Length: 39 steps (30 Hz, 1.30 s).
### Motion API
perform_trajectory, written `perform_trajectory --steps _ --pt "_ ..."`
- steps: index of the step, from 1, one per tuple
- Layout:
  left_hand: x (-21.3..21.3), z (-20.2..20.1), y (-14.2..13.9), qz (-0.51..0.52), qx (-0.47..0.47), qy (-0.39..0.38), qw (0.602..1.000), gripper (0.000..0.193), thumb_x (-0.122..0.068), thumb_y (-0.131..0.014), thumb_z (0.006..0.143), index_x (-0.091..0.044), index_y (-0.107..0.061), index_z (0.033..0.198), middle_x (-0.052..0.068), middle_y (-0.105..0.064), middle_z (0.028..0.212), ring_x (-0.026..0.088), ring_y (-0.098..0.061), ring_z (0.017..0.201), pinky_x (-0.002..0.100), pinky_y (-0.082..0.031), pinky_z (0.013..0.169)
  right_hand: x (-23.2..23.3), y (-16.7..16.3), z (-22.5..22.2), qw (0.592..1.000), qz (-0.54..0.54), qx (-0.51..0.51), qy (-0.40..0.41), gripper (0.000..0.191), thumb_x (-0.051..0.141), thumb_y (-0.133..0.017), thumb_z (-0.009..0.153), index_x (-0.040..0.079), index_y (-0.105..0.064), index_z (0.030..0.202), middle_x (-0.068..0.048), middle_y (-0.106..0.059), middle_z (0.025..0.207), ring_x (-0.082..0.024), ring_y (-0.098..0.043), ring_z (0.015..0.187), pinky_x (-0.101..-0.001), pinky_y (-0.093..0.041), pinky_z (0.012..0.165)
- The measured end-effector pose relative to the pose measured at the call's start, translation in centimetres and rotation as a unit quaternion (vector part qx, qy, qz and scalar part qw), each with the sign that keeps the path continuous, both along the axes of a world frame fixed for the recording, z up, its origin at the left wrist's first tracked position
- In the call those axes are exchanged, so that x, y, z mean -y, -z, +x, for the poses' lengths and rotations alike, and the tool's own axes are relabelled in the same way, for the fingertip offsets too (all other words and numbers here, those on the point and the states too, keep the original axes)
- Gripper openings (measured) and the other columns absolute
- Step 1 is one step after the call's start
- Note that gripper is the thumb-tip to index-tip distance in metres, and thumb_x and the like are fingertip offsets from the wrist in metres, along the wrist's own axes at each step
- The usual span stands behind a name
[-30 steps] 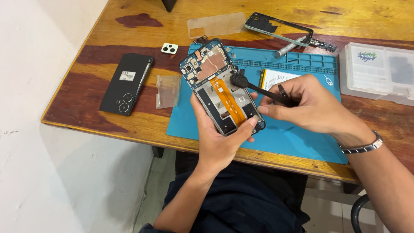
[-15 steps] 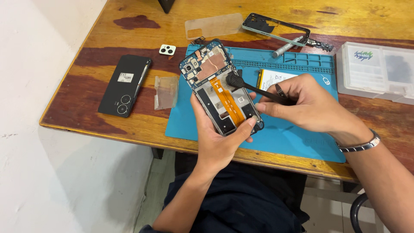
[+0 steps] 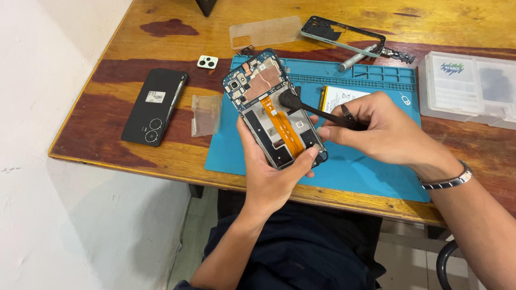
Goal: The person cleans the internal components of a disassembled smartphone using a small brush. They systematically brush the motherboard area, battery compartment, and surrounding surfaces while holding the device with the other hand.
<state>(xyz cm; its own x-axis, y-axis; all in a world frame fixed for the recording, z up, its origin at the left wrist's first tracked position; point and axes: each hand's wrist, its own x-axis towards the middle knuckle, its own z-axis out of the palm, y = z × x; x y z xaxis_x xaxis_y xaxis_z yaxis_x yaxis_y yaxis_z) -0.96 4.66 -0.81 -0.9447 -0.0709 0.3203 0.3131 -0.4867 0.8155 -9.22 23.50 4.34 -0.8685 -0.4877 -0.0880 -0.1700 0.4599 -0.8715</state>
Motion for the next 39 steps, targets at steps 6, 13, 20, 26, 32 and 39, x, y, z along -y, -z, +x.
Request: perform_trajectory --steps 6,13,20,26,32,39 --pt "-0.14 -0.04 0.06 0.006 0.003 -0.001 1.0 0.081 0.008 -0.072 0.09 -0.011 -0.018 0.148 0.019 -0.062 0.133 0.014 -0.07 0.097 0.026 -0.062 0.065 -0.14 0.05 -0.01 1.0 -0.027 -0.001 -0.007 0.014 0.015 -0.076 0.087 0.002 -0.08 0.085 0.008 -0.06 0.062 0.0 -0.044 0.057 -0.0239 -0.033 0.047" --pt "-0.18 -0.01 0.03 0.013 0.005 0.002 1.0 0.082 0.008 -0.072 0.09 -0.012 -0.018 0.149 0.019 -0.062 0.133 0.014 -0.07 0.097 0.026 -0.061 0.065 -0.27 0.27 -0.16 1.0 -0.013 -0.006 -0.003 0.018 0.016 -0.077 0.088 0.0 -0.079 0.079 0.007 -0.059 0.06 -0.002 -0.042 0.056 -0.0249 -0.031 0.047" --pt "-0.16 0.03 -0.03 0.015 0.009 0.005 1.0 0.081 0.009 -0.071 0.09 -0.011 -0.018 0.148 0.019 -0.062 0.133 0.014 -0.07 0.098 0.026 -0.061 0.065 -0.18 0.16 -0.01 1.0 -0.015 -0.008 -0.006 0.019 0.015 -0.078 0.088 0.0 -0.078 0.077 0.006 -0.06 0.061 -0.001 -0.043 0.058 -0.0244 -0.033 0.049" --pt "-0.07 0.0 -0.03 0.017 0.007 0.004 1.0 0.081 0.008 -0.071 0.09 -0.011 -0.018 0.148 0.019 -0.062 0.133 0.014 -0.07 0.097 0.025 -0.061 0.064 0.09 0.0 0.12 1.0 -0.021 -0.003 -0.005 0.015 0.013 -0.077 0.088 -0.001 -0.08 0.082 0.006 -0.062 0.063 -0.001 -0.045 0.059 -0.0236 -0.035 0.05" --pt "-0.06 -0.03 -0.08 0.012 0.003 -0.007 1.0 0.078 0.008 -0.071 0.091 -0.01 -0.02 0.147 0.018 -0.062 0.129 0.013 -0.07 0.093 0.025 -0.061 0.063 0.1 0.12 0.21 0.999 -0.033 -0.013 -0.016 0.013 0.012 -0.077 0.086 0.0 -0.08 0.084 0.005 -0.064 0.064 -0.001 -0.048 0.059 -0.0233 -0.035 0.049" --pt "-0.12 0.03 -0.19 0.018 0.004 -0.015 1.0 0.077 0.009 -0.071 0.09 -0.01 -0.021 0.146 0.017 -0.062 0.127 0.012 -0.069 0.09 0.025 -0.06 0.061 0.0 0.71 0.01 0.999 -0.042 -0.009 -0.023 0.011 0.011 -0.078 0.084 0.0 -0.079 0.083 0.004 -0.063 0.062 -0.002 -0.047 0.055 -0.0239 -0.034 0.047"
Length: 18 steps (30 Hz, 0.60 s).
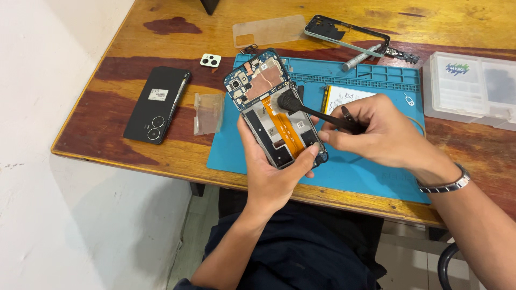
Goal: The person cleans the internal components of a disassembled smartphone using a small brush. They systematically brush the motherboard area, battery compartment, and surrounding surfaces while holding the device with the other hand.
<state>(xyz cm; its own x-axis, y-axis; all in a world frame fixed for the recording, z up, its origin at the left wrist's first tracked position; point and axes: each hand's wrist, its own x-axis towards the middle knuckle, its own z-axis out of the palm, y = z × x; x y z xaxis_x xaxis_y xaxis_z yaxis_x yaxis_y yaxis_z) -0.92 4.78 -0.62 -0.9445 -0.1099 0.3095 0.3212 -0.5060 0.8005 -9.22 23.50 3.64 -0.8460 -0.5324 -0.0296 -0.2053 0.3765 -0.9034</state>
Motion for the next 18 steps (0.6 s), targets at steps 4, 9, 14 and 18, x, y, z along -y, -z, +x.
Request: perform_trajectory --steps 4,9,14,18 --pt "-0.04 0.02 -0.02 0.001 0.0 0.0 1.0 0.077 0.009 -0.07 0.09 -0.01 -0.02 0.145 0.017 -0.063 0.126 0.012 -0.069 0.088 0.025 -0.06 0.061 0.01 0.1 -0.05 1.0 0.005 0.0 -0.001 0.011 0.01 -0.078 0.085 0.0 -0.079 0.083 0.004 -0.062 0.063 -0.002 -0.047 0.056 -0.024 -0.033 0.047" --pt "-0.04 0.03 0.01 -0.001 -0.002 -0.002 1.0 0.076 0.009 -0.071 0.091 -0.009 -0.021 0.145 0.017 -0.063 0.126 0.012 -0.069 0.087 0.025 -0.06 0.061 -0.1 -0.22 0.05 1.0 0.006 -0.003 -0.006 0.011 0.011 -0.076 0.086 0.001 -0.079 0.084 0.004 -0.067 0.066 -0.001 -0.052 0.06 -0.0227 -0.039 0.051" --pt "-0.05 0.04 0.02 -0.002 -0.003 -0.004 1.0 0.077 0.008 -0.071 0.091 -0.009 -0.021 0.146 0.017 -0.064 0.124 0.012 -0.069 0.087 0.025 -0.06 0.061 -0.1 -0.38 0.21 1.0 0.006 -0.007 -0.002 0.011 0.011 -0.078 0.085 0.0 -0.079 0.084 0.004 -0.067 0.066 -0.002 -0.052 0.061 -0.0232 -0.04 0.053" --pt "-0.03 -0.02 0.03 -0.003 0.0 -0.008 1.0 0.078 0.008 -0.072 0.09 -0.009 -0.02 0.146 0.016 -0.064 0.124 0.012 -0.069 0.087 0.025 -0.061 0.06 -0.06 -0.36 0.23 1.0 0.013 -0.002 0.002 0.011 0.011 -0.079 0.085 0.0 -0.08 0.083 0.003 -0.065 0.064 -0.003 -0.05 0.059 -0.0244 -0.036 0.051"
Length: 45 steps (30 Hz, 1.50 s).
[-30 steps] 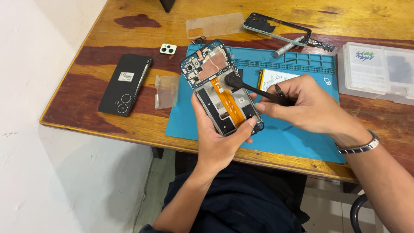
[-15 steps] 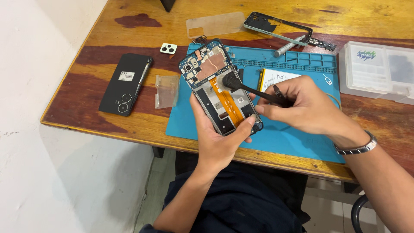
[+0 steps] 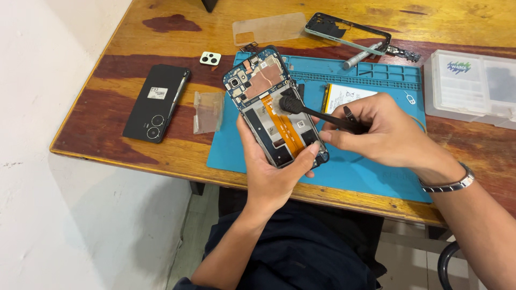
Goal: The person cleans the internal components of a disassembled smartphone using a small brush. They systematically brush the motherboard area, battery compartment, and surrounding surfaces while holding the device with the other hand.
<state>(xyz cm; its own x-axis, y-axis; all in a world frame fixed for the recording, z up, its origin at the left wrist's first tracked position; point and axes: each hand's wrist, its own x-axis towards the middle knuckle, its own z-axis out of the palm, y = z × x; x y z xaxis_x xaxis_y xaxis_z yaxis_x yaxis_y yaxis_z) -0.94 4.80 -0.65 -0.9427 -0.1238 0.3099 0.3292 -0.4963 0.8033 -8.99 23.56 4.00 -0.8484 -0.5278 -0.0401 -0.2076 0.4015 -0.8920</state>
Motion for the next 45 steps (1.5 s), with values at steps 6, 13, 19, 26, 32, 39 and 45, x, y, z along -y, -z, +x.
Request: perform_trajectory --steps 6,13,19,26,32,39,45 --pt "-0.03 0.03 0.1 0.0 -0.008 -0.012 1.0 0.079 0.007 -0.075 0.089 -0.008 -0.023 0.146 0.016 -0.065 0.123 0.012 -0.07 0.088 0.024 -0.06 0.06 -0.01 -0.04 0.0 1.0 -0.01 -0.001 -0.012 0.012 0.012 -0.079 0.086 0.0 -0.079 0.082 0.003 -0.065 0.065 -0.002 -0.05 0.061 -0.0239 -0.038 0.052" --pt "-0.17 0.03 0.16 0.009 0.002 -0.005 1.0 0.076 0.007 -0.075 0.089 -0.008 -0.024 0.143 0.016 -0.066 0.122 0.012 -0.07 0.087 0.024 -0.06 0.06 -0.09 -0.16 0.2 1.0 -0.004 0.001 -0.005 0.012 0.012 -0.078 0.085 0.0 -0.079 0.084 0.003 -0.068 0.067 -0.002 -0.053 0.063 -0.0241 -0.041 0.054" --pt "-0.12 0.01 -0.07 0.0 0.006 -0.005 1.0 0.077 0.006 -0.075 0.088 -0.008 -0.023 0.144 0.015 -0.067 0.12 0.012 -0.07 0.086 0.024 -0.06 0.059 -0.01 -0.3 0.14 1.0 -0.002 0.0 -0.003 0.014 0.014 -0.076 0.089 0.001 -0.079 0.084 0.003 -0.068 0.067 -0.002 -0.053 0.062 -0.0234 -0.042 0.053" --pt "-0.21 0.05 -0.07 0.0 0.009 -0.003 1.0 0.078 0.006 -0.076 0.088 -0.008 -0.023 0.144 0.014 -0.067 0.118 0.011 -0.069 0.084 0.023 -0.059 0.059 0.12 -0.42 0.19 0.999 0.024 -0.024 0.009 0.019 0.014 -0.078 0.087 0.0 -0.077 0.075 0.004 -0.06 0.059 -0.002 -0.045 0.056 -0.0251 -0.033 0.047" --pt "-0.16 -0.01 0.22 -0.018 0.007 -0.009 1.0 0.08 0.005 -0.076 0.088 -0.008 -0.022 0.145 0.013 -0.066 0.114 0.011 -0.069 0.081 0.024 -0.059 0.058 0.14 -0.34 0.33 0.999 0.026 -0.028 0.01 0.02 0.014 -0.078 0.086 0.0 -0.076 0.072 0.004 -0.058 0.057 -0.002 -0.042 0.055 -0.0256 -0.031 0.046" --pt "-0.1 0.0 0.41 -0.006 0.006 -0.008 1.0 0.079 0.008 -0.073 0.089 -0.007 -0.02 0.145 0.013 -0.064 0.11 0.011 -0.068 0.079 0.024 -0.059 0.059 0.05 -0.21 0.32 1.0 0.003 -0.02 -0.002 0.013 0.009 -0.078 0.083 0.0 -0.076 0.075 0.005 -0.061 0.061 -0.002 -0.046 0.058 -0.0237 -0.035 0.048" --pt "-0.03 -0.03 0.63 -0.012 0.002 -0.008 1.0 0.077 0.009 -0.072 0.09 -0.007 -0.02 0.144 0.013 -0.064 0.11 0.011 -0.068 0.079 0.024 -0.06 0.058 0.08 0.02 0.32 1.0 -0.007 0.003 -0.005 0.008 0.006 -0.078 0.082 -0.002 -0.076 0.08 0.004 -0.064 0.065 -0.001 -0.052 0.061 -0.0224 -0.041 0.051"
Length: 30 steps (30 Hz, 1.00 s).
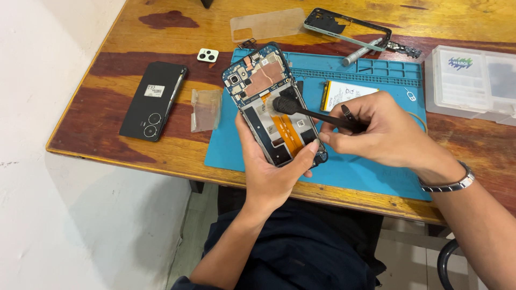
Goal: The person cleans the internal components of a disassembled smartphone using a small brush. They systematically brush the motherboard area, battery compartment, and surrounding surfaces while holding the device with the other hand.
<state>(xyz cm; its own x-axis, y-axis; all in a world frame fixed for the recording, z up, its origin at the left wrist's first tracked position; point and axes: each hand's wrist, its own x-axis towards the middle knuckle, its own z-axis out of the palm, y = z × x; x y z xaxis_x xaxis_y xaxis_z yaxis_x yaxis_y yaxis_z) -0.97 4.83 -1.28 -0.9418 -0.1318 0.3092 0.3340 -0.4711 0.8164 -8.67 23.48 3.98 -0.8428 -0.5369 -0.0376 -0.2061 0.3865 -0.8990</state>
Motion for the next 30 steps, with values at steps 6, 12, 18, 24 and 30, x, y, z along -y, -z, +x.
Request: perform_trajectory --steps 6,12,18,24,30 --pt "-0.09 0.0 -0.02 0.0 0.004 -0.009 1.0 0.077 0.009 -0.071 0.089 -0.007 -0.021 0.144 0.013 -0.064 0.111 0.011 -0.068 0.078 0.024 -0.059 0.057 0.02 0.12 -0.11 1.0 -0.008 0.011 -0.015 0.007 0.006 -0.078 0.081 -0.001 -0.075 0.082 0.004 -0.065 0.066 -0.001 -0.054 0.062 -0.0213 -0.042 0.053" --pt "-0.16 0.01 -0.09 0.012 0.001 -0.002 1.0 0.076 0.01 -0.071 0.089 -0.007 -0.022 0.144 0.014 -0.064 0.114 0.011 -0.068 0.079 0.025 -0.059 0.058 -0.02 0.06 -0.13 1.0 0.003 0.017 -0.01 0.007 0.007 -0.079 0.08 0.0 -0.076 0.081 0.006 -0.06 0.062 -0.002 -0.049 0.057 -0.0224 -0.036 0.05" --pt "-0.21 0.02 0.01 0.013 -0.002 0.0 1.0 0.077 0.009 -0.071 0.09 -0.008 -0.021 0.145 0.014 -0.064 0.116 0.011 -0.068 0.08 0.025 -0.06 0.059 -0.09 0.1 -0.16 1.0 0.003 0.008 -0.016 0.007 0.008 -0.079 0.08 0.002 -0.077 0.082 0.008 -0.054 0.059 -0.001 -0.044 0.055 -0.0226 -0.032 0.048" --pt "-0.35 0.07 0.2 0.017 0.003 -0.005 1.0 0.077 0.008 -0.071 0.09 -0.008 -0.02 0.146 0.014 -0.063 0.115 0.01 -0.069 0.08 0.024 -0.06 0.059 -0.03 0.28 -0.1 1.0 -0.022 0.009 -0.011 0.008 0.007 -0.079 0.079 0.001 -0.076 0.083 0.008 -0.051 0.058 -0.001 -0.041 0.053 -0.0229 -0.029 0.047" --pt "-0.41 -0.02 0.38 0.018 -0.011 -0.017 1.0 0.076 0.009 -0.071 0.091 -0.007 -0.021 0.146 0.013 -0.062 0.11 0.011 -0.068 0.08 0.024 -0.06 0.06 0.2 0.06 0.06 1.0 -0.001 -0.023 -0.008 0.008 0.006 -0.079 0.076 0.001 -0.076 0.082 0.009 -0.043 0.056 -0.001 -0.036 0.052 -0.0233 -0.026 0.046"
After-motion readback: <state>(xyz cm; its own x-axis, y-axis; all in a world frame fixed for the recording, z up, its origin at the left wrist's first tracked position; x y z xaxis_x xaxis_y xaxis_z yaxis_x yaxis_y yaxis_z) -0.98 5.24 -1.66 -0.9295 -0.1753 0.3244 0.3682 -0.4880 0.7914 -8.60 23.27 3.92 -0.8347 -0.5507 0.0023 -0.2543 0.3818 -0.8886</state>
